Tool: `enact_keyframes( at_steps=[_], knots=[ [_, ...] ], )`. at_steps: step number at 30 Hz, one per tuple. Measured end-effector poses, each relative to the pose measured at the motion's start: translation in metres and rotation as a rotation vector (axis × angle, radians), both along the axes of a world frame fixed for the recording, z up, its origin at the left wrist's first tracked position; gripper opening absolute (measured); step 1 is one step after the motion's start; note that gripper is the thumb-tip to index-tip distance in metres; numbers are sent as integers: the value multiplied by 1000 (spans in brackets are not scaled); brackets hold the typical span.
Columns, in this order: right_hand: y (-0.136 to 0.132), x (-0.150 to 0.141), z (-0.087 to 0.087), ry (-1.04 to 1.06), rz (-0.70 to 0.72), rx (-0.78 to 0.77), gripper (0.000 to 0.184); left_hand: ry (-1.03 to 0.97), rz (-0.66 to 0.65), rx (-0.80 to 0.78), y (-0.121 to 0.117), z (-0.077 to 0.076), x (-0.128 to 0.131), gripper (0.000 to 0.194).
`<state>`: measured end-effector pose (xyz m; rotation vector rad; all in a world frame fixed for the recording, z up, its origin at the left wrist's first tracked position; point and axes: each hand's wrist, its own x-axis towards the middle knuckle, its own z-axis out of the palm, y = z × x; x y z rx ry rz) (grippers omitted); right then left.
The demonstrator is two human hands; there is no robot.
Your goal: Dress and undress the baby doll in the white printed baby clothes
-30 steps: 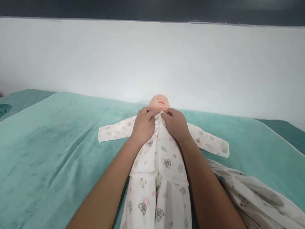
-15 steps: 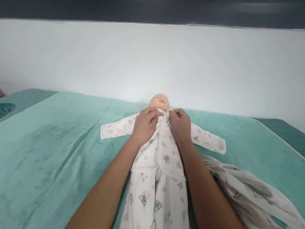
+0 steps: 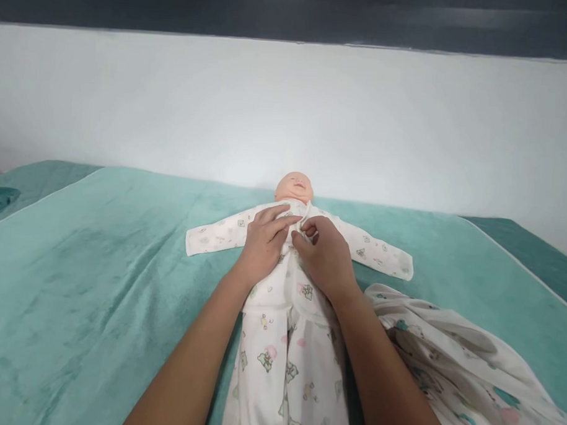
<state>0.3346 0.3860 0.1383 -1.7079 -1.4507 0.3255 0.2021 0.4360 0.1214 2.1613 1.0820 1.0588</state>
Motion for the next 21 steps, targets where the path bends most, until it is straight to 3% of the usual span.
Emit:
enact_keyframes(
  at_steps=[12,17,21],
  knots=[
    [8,19,-2,435,128,-29,10,40,2,3,0,4,2,37],
    [12,19,-3,380,91,-4,10,128,-2,30,-2,6,5,38],
    [11,18,0,355,-9,-1,10,67,-7,8,-2,6,5,36]
  ],
)
